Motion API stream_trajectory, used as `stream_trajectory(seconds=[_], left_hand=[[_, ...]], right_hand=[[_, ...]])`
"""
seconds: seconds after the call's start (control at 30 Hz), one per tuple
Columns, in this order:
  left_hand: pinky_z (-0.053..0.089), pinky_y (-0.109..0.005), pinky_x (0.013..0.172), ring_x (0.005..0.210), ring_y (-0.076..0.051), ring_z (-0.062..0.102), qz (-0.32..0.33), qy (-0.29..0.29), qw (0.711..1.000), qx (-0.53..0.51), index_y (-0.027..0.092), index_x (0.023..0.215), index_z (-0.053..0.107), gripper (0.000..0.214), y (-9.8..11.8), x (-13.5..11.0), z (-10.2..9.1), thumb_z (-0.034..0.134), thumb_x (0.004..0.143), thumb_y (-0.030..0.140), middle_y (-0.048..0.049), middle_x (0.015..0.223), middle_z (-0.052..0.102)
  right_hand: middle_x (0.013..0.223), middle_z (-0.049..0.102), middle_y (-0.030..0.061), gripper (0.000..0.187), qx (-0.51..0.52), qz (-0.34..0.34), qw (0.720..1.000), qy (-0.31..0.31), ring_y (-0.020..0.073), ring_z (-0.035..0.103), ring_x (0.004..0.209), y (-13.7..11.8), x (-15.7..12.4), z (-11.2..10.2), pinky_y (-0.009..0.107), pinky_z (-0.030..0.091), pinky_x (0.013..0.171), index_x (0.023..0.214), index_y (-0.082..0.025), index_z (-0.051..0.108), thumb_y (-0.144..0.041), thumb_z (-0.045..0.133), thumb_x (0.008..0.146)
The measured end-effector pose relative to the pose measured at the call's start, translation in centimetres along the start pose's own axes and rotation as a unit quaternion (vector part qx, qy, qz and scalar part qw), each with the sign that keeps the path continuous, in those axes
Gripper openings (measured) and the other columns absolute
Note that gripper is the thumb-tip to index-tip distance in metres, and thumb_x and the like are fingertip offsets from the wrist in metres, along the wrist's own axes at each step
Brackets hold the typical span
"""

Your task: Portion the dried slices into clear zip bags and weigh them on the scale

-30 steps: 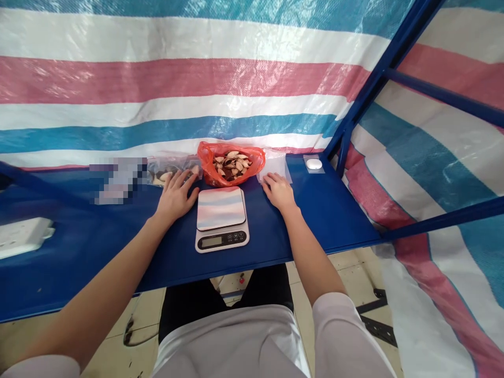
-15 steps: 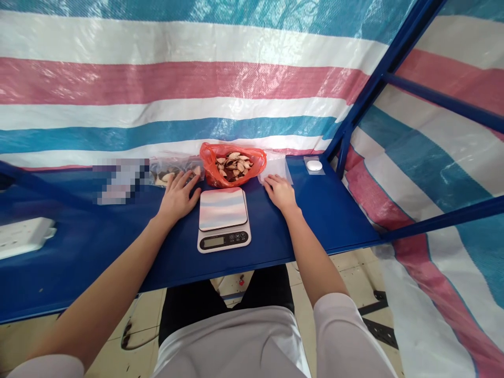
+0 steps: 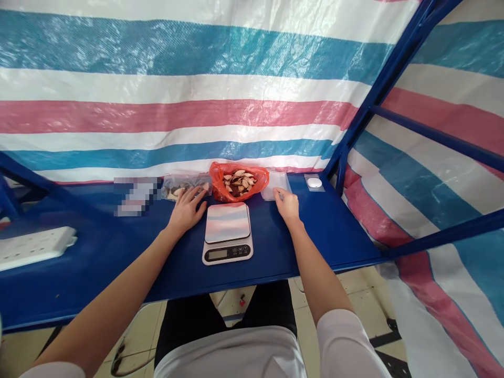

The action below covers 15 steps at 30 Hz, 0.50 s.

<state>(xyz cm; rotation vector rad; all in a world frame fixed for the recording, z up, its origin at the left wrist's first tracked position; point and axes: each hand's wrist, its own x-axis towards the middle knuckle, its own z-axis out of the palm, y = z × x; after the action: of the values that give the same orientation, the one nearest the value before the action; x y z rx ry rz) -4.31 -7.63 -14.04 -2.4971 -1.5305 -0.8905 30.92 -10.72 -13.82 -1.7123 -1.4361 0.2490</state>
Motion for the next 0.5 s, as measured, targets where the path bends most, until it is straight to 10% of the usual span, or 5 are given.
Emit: stream_trajectory(seconds=[0.5], left_hand=[[0.051, -0.044, 0.106, 0.118, -0.028, 0.066, -0.036, 0.041, 0.98, -0.189, 0.015, 0.116, 0.071, 0.043, 4.8, 3.4, -4.4, 0.046, 0.095, 0.043, -0.0139, 0.12, 0.073]], right_hand=[[0.094, 0.079, 0.0098, 0.048, 0.291, 0.041, 0.948, 0.12, 0.0267, 0.072, 0.093, -4.6, 1.4, -3.1, 0.041, 0.058, 0.088, 0.098, -0.013, 0.079, -0.055, 0.069, 0.078]])
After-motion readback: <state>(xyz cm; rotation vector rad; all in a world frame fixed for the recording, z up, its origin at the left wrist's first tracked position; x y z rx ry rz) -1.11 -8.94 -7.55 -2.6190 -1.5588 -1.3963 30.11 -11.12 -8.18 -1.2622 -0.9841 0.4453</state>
